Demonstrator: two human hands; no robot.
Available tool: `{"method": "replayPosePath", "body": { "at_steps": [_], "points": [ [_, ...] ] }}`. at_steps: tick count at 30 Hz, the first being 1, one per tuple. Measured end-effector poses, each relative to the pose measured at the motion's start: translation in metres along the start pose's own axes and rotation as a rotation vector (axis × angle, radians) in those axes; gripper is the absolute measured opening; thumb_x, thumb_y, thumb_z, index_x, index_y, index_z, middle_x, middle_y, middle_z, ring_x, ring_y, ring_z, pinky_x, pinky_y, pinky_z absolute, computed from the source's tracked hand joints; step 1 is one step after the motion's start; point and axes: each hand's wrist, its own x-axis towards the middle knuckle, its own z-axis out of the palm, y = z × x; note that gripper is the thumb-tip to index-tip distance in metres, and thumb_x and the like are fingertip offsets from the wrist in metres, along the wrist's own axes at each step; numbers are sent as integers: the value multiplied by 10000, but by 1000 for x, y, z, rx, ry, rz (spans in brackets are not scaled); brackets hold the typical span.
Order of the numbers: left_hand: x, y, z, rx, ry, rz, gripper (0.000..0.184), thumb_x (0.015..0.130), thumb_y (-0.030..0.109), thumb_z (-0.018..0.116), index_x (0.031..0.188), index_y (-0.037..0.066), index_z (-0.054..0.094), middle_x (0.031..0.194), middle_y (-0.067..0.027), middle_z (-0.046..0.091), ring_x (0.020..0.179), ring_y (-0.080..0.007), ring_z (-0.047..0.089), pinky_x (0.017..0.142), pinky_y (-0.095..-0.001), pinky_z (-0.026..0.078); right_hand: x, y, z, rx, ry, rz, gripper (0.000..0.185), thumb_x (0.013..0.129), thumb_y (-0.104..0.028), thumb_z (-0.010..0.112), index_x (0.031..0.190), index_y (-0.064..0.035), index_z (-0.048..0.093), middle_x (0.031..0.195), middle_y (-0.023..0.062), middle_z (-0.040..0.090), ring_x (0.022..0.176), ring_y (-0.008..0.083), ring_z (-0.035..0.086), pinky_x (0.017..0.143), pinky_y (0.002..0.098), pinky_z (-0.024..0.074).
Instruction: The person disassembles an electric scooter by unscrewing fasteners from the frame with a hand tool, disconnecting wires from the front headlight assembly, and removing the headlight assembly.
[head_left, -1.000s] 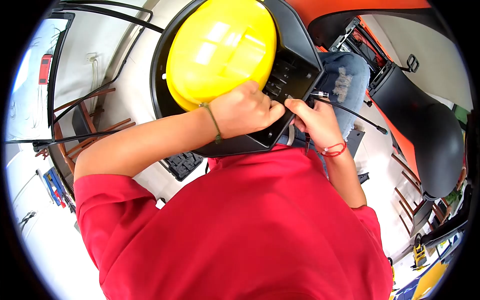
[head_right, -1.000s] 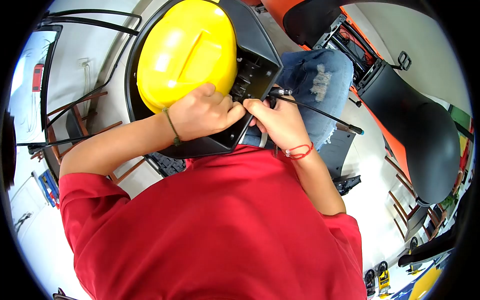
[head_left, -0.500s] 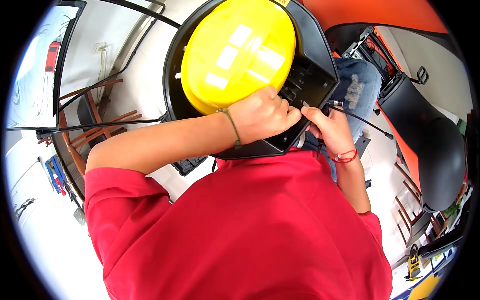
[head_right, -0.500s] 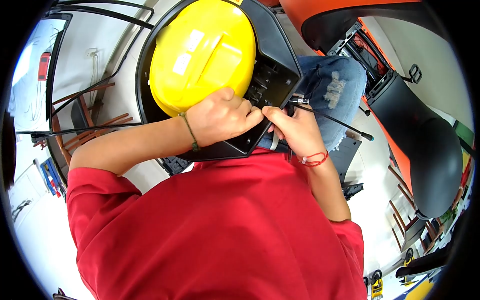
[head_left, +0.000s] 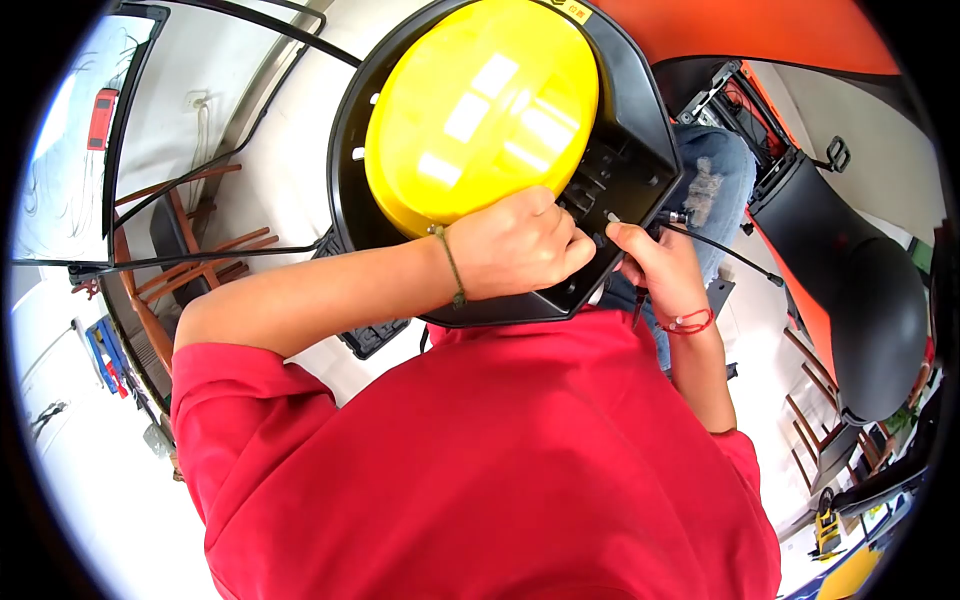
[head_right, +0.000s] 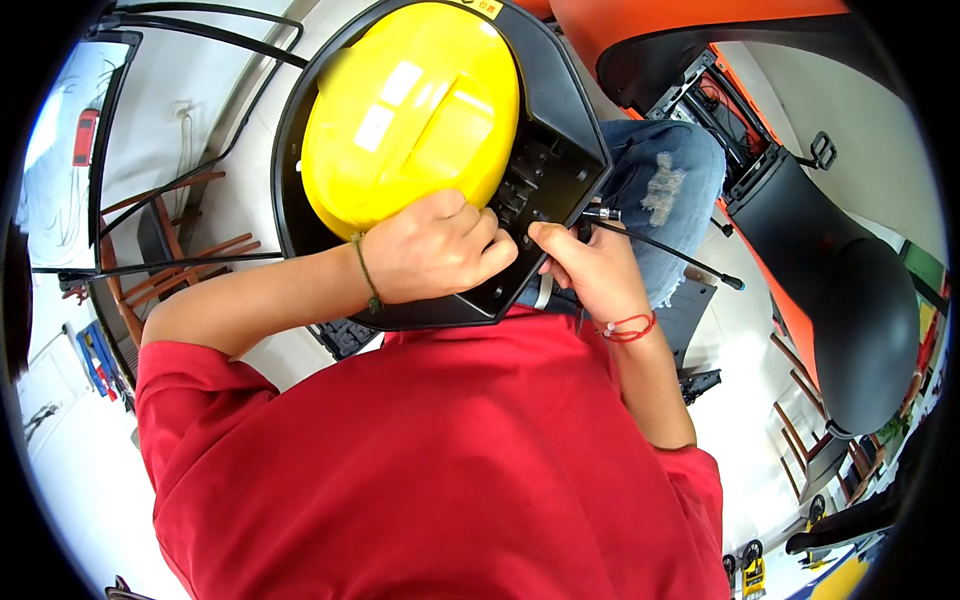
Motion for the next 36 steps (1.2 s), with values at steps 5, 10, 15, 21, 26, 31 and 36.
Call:
{"method": "replayPosePath", "body": {
  "at_steps": [5,10,15,21,26,31,36],
  "points": [
    [3,0,-2,9,-22,-43,108,781,211,548,834,118,558,734,-15,571,626,-115,544,653,-263,364,-1,-5,1,-7,-9,-8,126,833,-135,666,750,-59,609,582,-28,528,466,38,444,427,202,329],
    [0,-1,-2,25,-44,-12,110,782,227,550,808,129,593,822,-26,602,632,-110,542,673,-254,371,0,-3,0,-6,-20,-10,127,828,-140,674,765,-56,604,586,-27,530,466,39,450,426,200,337],
    [-2,-3,-6,114,-70,20,110,788,228,543,814,136,597,859,-22,600,637,-106,537,688,-253,374,1,-2,1,8,-21,-13,120,826,-129,682,798,-47,598,609,-18,541,474,42,458,426,199,342],
    [-5,0,-2,78,-17,-28,100,788,228,542,821,139,574,860,-16,578,657,-105,540,688,-252,367,2,-2,0,-4,-54,-22,114,828,-121,682,808,-46,599,619,-19,544,480,44,464,426,202,345],
    [0,2,-1,-4,-56,-74,85,785,216,533,812,137,541,794,-18,553,658,-116,543,669,-251,366,1,-5,2,-23,-5,-7,76,832,-101,658,812,-47,608,638,-16,542,468,46,447,419,206,335],
    [3,-1,4,40,20,-41,82,782,213,529,786,133,513,755,-38,565,631,-137,552,658,-261,373,0,-5,2,-6,30,13,82,827,-124,660,826,-51,622,651,-18,549,487,44,459,437,199,341],
    [9,1,5,0,-119,-10,104,769,208,539,747,116,496,628,-36,555,568,-155,549,627,-270,377,1,-2,1,-63,-2,10,117,833,-163,653,836,-51,619,651,-31,540,507,44,468,449,199,347]
  ]
}}
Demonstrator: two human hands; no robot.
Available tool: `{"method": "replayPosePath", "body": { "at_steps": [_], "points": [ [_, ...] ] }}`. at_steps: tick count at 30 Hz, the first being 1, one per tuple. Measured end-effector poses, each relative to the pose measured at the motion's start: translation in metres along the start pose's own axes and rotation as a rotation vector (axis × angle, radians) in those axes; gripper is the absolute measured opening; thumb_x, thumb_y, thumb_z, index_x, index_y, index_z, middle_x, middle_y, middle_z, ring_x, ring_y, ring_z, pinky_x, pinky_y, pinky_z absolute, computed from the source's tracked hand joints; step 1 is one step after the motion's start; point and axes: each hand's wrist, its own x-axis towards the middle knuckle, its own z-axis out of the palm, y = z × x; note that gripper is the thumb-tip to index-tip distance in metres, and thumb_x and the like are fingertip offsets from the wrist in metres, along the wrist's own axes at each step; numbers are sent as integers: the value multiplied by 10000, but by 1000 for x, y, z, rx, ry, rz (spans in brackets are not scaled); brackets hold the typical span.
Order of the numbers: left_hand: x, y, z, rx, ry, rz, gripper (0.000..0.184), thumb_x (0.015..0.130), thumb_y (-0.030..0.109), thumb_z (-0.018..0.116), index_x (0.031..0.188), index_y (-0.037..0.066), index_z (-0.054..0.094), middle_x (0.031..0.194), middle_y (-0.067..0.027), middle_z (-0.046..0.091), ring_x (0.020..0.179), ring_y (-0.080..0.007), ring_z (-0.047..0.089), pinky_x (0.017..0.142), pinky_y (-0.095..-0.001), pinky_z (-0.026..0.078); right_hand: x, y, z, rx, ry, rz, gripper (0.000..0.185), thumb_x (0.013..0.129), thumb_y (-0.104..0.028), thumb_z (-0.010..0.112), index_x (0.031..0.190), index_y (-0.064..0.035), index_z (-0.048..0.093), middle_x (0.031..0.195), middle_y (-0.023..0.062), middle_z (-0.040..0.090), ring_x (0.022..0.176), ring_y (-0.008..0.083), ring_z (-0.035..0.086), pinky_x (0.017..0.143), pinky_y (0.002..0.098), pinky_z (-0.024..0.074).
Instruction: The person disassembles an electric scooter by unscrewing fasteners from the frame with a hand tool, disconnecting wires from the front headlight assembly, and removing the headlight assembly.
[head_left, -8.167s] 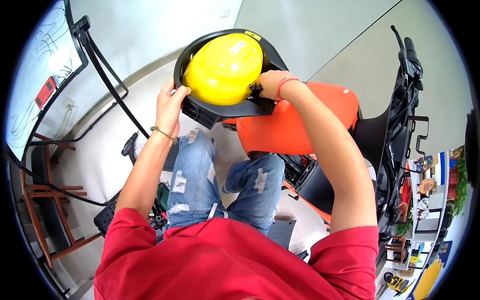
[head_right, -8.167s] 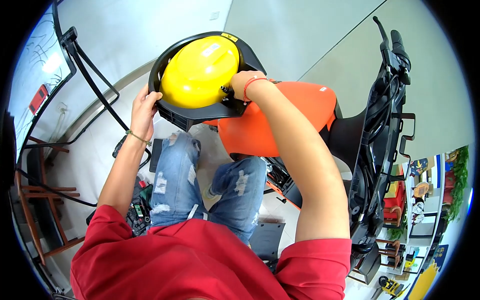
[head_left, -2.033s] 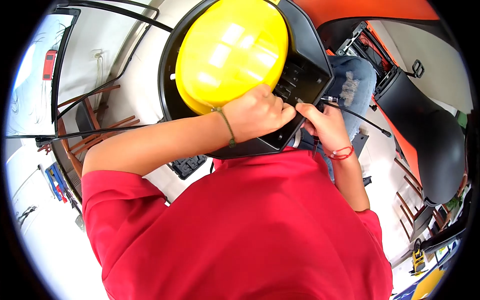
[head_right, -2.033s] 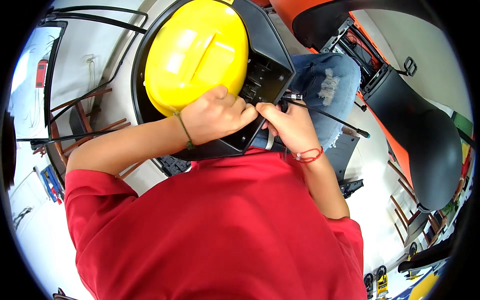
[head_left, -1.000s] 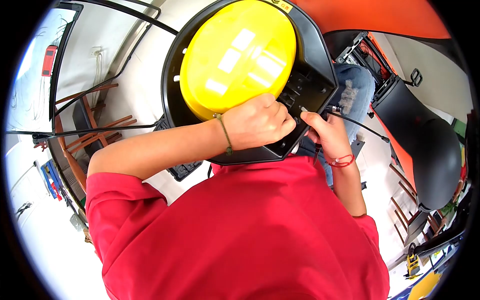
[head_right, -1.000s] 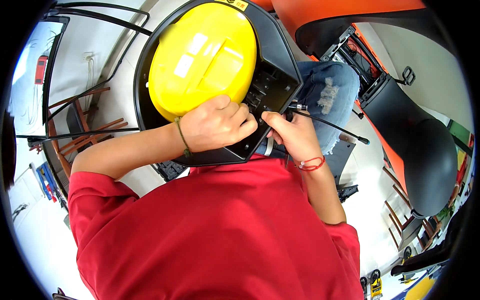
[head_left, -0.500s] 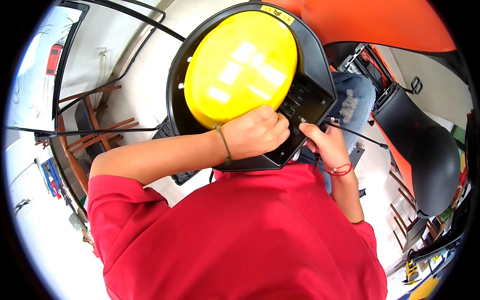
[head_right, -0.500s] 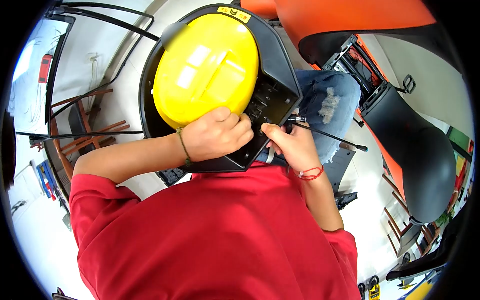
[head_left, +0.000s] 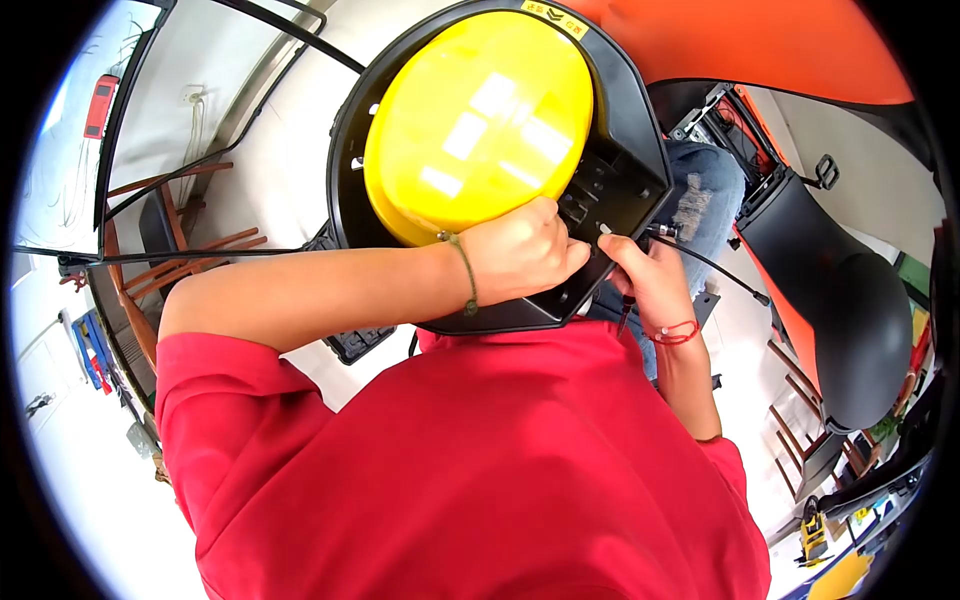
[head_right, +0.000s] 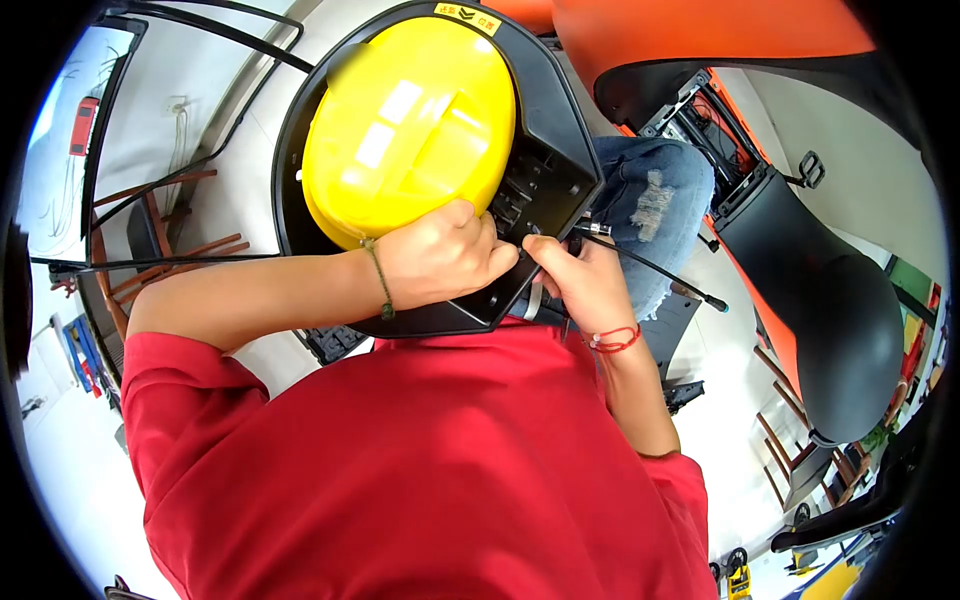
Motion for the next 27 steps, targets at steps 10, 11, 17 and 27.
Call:
{"method": "replayPosePath", "body": {
  "at_steps": [10,11,17,27],
  "points": [
    [3,-4,-1,-56,4,-39,79,724,185,569,708,140,504,574,16,524,538,-120,543,600,-262,387,-2,-3,1,17,8,-25,146,827,-169,666,816,-48,586,635,-43,499,526,46,493,453,204,362],
    [1,-6,-4,-130,16,-29,73,726,181,565,725,139,506,589,22,520,544,-114,545,611,-256,387,-2,-3,1,28,11,-21,146,827,-169,666,816,-48,586,635,-43,499,526,46,493,453,204,362],
    [-13,-9,-21,-88,-22,-2,93,761,198,565,768,145,489,659,8,537,590,-130,574,640,-259,399,-4,-6,9,4,-64,-93,175,835,-179,669,765,-43,584,600,-34,509,513,43,497,441,210,351],
    [6,-7,-15,-124,-82,-97,76,744,168,587,680,128,575,597,-3,594,555,-154,601,564,-277,429,-1,-3,6,-30,-50,-43,226,841,-191,662,709,-49,546,600,-26,514,509,53,497,443,219,366]
  ]
}}
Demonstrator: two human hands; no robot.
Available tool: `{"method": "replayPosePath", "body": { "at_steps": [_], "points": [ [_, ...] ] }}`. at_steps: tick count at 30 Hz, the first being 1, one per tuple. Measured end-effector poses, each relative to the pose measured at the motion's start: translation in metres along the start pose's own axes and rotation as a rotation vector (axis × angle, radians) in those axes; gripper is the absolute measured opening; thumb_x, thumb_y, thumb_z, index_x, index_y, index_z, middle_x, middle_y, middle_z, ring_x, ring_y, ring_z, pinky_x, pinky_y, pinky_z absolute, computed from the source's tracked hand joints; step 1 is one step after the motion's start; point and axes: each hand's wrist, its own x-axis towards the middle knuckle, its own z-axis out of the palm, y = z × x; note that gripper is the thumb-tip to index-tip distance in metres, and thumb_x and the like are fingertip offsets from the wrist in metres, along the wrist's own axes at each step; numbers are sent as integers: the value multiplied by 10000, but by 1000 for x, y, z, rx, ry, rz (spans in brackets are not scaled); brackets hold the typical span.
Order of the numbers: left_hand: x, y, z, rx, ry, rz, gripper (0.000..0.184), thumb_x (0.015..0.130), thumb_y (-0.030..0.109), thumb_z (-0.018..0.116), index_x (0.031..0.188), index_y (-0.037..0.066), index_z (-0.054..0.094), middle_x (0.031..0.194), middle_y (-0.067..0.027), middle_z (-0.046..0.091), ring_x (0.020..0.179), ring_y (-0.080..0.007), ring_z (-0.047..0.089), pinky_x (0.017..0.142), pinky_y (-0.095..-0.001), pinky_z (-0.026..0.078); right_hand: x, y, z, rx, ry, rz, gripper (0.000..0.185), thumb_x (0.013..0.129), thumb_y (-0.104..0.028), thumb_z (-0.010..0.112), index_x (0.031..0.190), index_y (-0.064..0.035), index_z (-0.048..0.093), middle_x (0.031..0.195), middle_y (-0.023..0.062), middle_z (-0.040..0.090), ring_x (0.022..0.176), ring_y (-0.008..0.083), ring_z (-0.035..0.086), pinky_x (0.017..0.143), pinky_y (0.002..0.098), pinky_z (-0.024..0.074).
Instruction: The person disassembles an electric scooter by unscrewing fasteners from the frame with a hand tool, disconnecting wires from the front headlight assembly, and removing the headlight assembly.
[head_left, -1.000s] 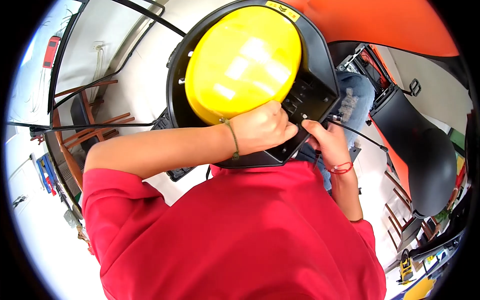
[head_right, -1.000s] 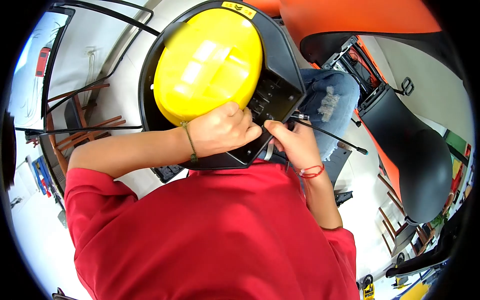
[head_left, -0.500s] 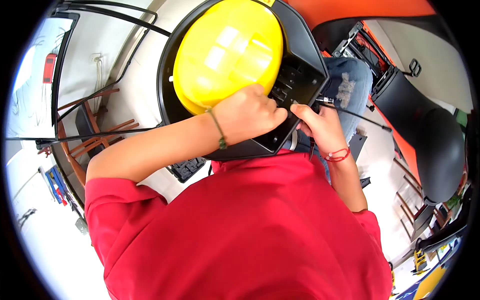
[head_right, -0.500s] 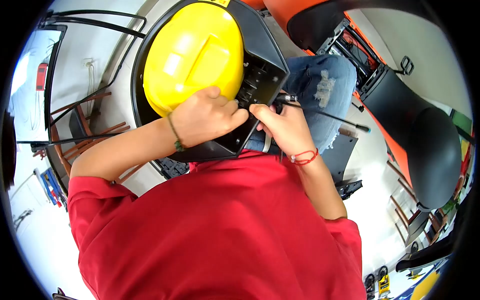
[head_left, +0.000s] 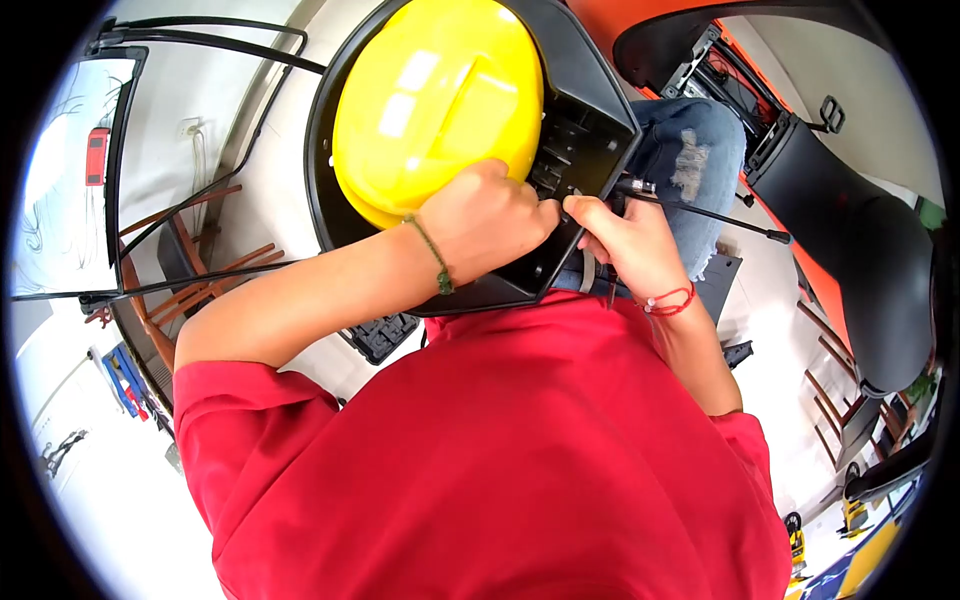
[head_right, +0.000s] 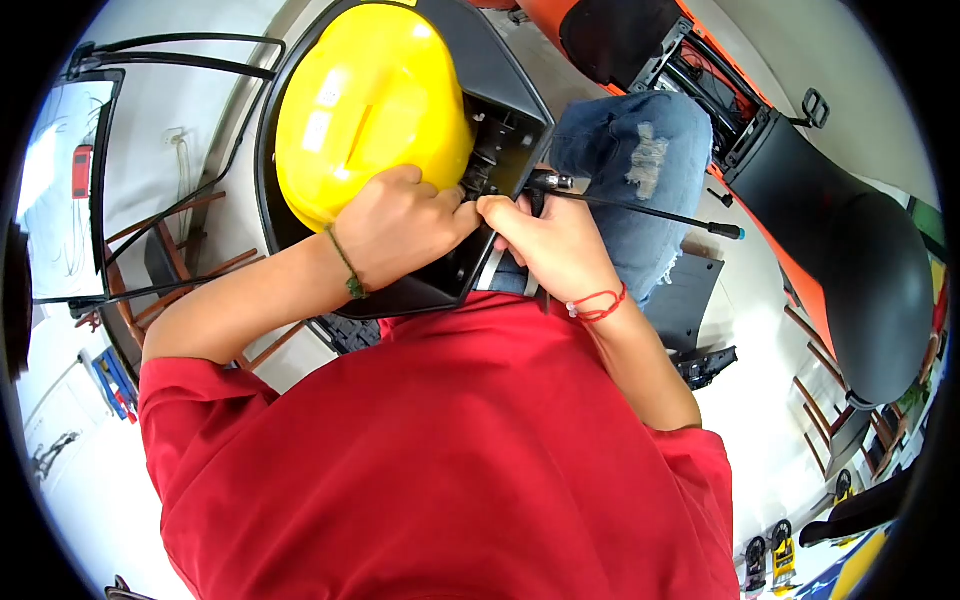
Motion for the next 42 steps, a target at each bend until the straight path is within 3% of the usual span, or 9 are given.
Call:
{"method": "replayPosePath", "body": {
  "at_steps": [11,13,23,26,29,31,34,39,42],
  "points": [
    [-2,3,0,14,-8,-52,71,739,159,594,674,131,602,581,-3,609,539,-160,620,554,-271,459,-2,0,3,42,-15,-46,162,851,-175,662,796,-32,610,603,-26,526,507,45,491,440,214,358],
    [-1,3,3,25,3,-59,64,767,171,571,804,148,617,596,27,573,514,-134,564,568,-256,438,-2,1,2,50,4,-27,160,848,-172,666,776,-38,616,588,-28,527,504,43,478,447,215,349],
    [-4,-1,-2,26,146,-33,69,760,171,579,828,160,579,639,31,570,526,-136,574,505,-256,433,-5,-1,-2,55,-6,-30,164,835,-181,669,775,-45,600,584,-35,507,522,45,481,457,215,341],
    [-24,3,-30,-205,163,-187,113,769,117,619,855,132,546,687,26,598,527,-173,576,494,-276,428,-8,4,-6,94,34,-7,168,828,-183,674,786,-38,601,611,-26,524,508,49,475,449,212,341],
    [-51,-1,-55,-557,177,-425,156,807,52,656,857,93,513,680,23,581,501,-123,519,482,-252,386,-3,14,-17,132,48,13,176,833,-206,666,836,-39,613,666,-19,547,494,51,458,436,207,330],
    [-66,3,-66,-1023,-70,-827,144,848,41,661,873,71,522,667,24,540,516,-54,436,484,-221,342,-1,19,-24,147,93,-2,217,848,-244,661,908,-40,617,694,-11,557,496,49,444,435,204,319],
    [-78,16,-51,-1157,-9,-861,117,866,29,646,895,59,536,650,30,487,555,-19,365,499,-190,307,-4,17,-28,102,171,30,262,852,-286,676,916,-39,617,704,-9,562,493,49,432,437,202,312],
    [-81,27,-22,-611,70,-628,137,806,162,707,869,102,600,610,-55,595,560,-245,610,510,-334,453,-23,10,-56,-468,35,160,473,852,-484,643,735,-25,631,530,18,527,479,62,452,451,234,347],
    [-82,26,-16,-560,133,-600,135,809,158,704,857,99,593,604,-49,590,545,-233,603,504,-331,448,-62,-11,-67,-591,-237,259,425,877,-394,636,684,-16,618,554,70,597,485,78,519,433,235,376]
  ]
}}
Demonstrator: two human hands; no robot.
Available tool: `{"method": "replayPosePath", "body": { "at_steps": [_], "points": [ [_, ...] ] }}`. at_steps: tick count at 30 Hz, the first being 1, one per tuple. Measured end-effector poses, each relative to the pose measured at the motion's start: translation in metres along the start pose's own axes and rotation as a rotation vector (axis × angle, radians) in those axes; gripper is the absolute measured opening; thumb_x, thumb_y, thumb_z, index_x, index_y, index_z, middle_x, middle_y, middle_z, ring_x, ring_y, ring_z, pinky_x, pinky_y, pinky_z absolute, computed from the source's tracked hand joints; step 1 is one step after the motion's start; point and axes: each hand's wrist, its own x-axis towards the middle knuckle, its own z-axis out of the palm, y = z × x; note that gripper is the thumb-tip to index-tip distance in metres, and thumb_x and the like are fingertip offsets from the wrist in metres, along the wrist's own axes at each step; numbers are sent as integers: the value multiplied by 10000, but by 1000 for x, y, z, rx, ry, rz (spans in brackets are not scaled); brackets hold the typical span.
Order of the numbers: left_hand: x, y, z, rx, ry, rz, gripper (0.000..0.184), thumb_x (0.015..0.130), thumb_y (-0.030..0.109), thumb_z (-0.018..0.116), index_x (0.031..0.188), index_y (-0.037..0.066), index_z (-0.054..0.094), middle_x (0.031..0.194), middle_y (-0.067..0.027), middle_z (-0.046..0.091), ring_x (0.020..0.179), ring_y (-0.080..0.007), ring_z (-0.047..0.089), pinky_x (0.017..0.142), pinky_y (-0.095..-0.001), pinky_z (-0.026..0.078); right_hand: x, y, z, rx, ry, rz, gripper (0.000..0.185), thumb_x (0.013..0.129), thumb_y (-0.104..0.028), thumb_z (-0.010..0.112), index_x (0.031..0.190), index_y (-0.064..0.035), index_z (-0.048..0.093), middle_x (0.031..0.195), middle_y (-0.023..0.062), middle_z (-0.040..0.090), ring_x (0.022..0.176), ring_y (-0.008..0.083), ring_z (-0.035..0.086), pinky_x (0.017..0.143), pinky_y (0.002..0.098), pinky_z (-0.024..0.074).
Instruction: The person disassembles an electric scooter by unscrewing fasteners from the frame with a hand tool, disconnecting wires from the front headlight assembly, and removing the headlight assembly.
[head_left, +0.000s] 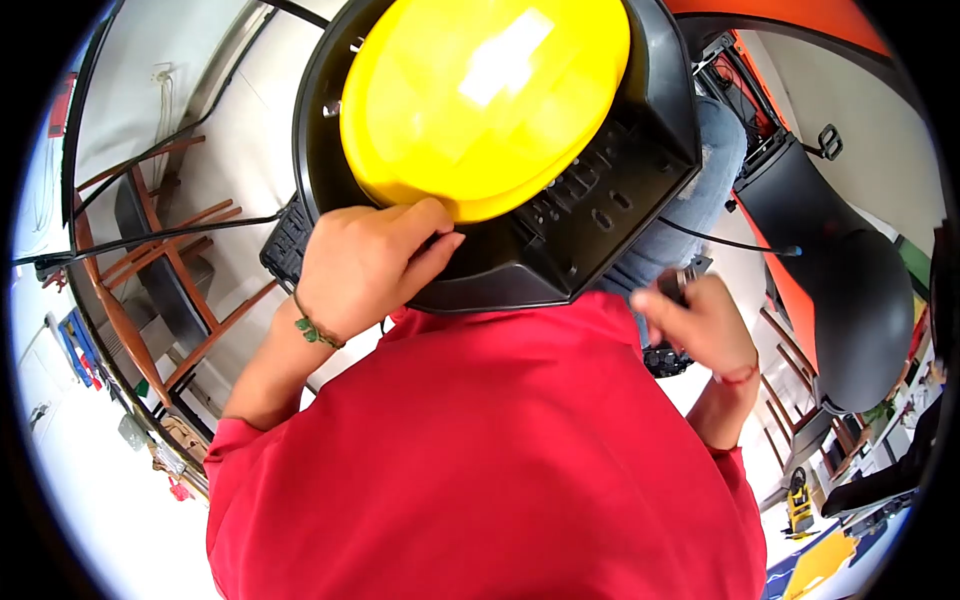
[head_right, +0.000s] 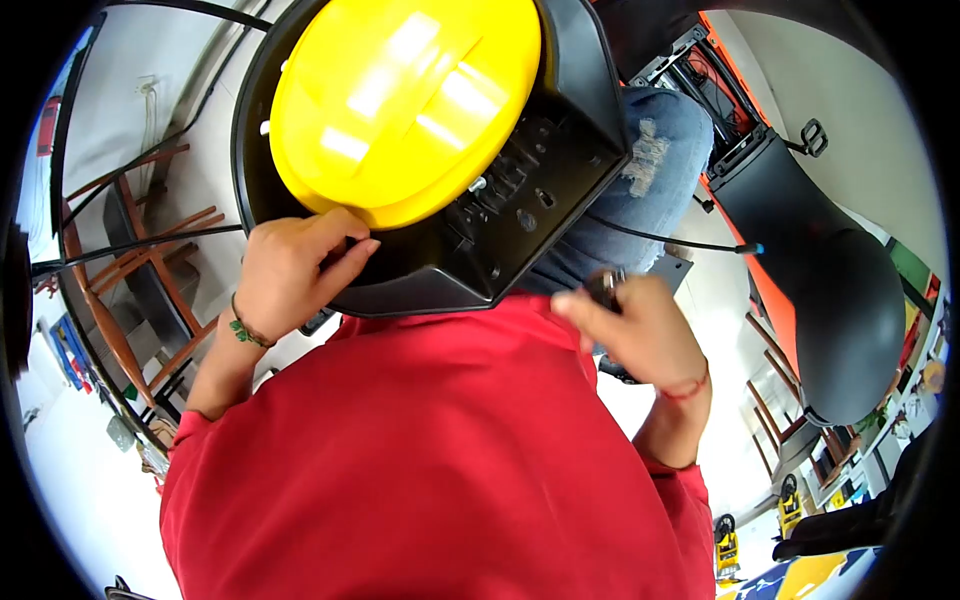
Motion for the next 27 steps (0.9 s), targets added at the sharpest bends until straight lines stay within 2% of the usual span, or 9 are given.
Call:
{"method": "replayPosePath", "body": {
  "at_steps": [4,6,7,9,11,14,16,20,27],
  "points": [
    [5,2,-1,43,-4,45,136,829,187,681,829,95,581,610,-59,586,550,-243,602,508,-350,452,-56,-4,11,598,328,-733,302,956,-229,494,849,31,605,643,136,618,500,198,555,463,244,442],
    [5,2,-1,61,-11,49,141,832,195,675,819,97,574,616,-61,588,547,-249,596,506,-358,448,-50,-13,6,512,379,-1021,321,968,-270,436,924,0,605,767,127,575,599,240,549,573,296,478],
    [5,2,1,67,-9,55,141,829,195,676,818,98,573,617,-60,588,544,-250,592,505,-360,445,-43,-23,8,378,681,-1128,345,961,-314,428,921,-25,612,809,110,534,656,239,542,623,329,475],
    [4,1,0,81,-8,59,142,827,194,676,817,99,571,618,-59,589,541,-251,589,505,-362,442,-40,-31,10,126,936,-1176,398,934,-405,412,904,-81,641,896,76,439,751,238,512,713,401,454],
    [2,0,1,69,14,56,140,822,196,679,808,104,574,612,-57,583,537,-251,585,504,-359,440,-36,-26,5,-226,870,-1096,452,910,-451,502,935,-33,672,762,54,475,633,217,510,648,347,461],
    [1,-1,2,48,33,54,139,821,194,679,794,106,575,606,-57,578,535,-251,583,502,-358,439,-21,-29,33,-279,713,-1063,351,810,-306,722,974,1,681,703,70,609,547,201,563,512,290,453],
    [0,-1,5,49,38,49,133,821,191,680,789,107,581,593,-52,569,526,-244,578,496,-353,434,-1,-32,40,-400,664,-1163,298,710,-135,802,960,-19,689,795,109,667,591,210,623,489,285,469],
    [2,-3,2,30,32,32,125,819,190,687,799,106,596,562,-42,547,509,-229,568,487,-344,426,18,-25,60,-416,631,-1107,237,701,-79,786,908,-42,675,769,87,639,627,219,635,522,298,504],
    [3,-1,0,15,26,34,128,801,180,712,800,102,610,548,-37,539,494,-221,564,480,-329,420,43,-20,64,-613,643,-1108,200,757,-147,738,918,-57,658,758,58,585,626,205,604,537,297,494]
  ]
}}
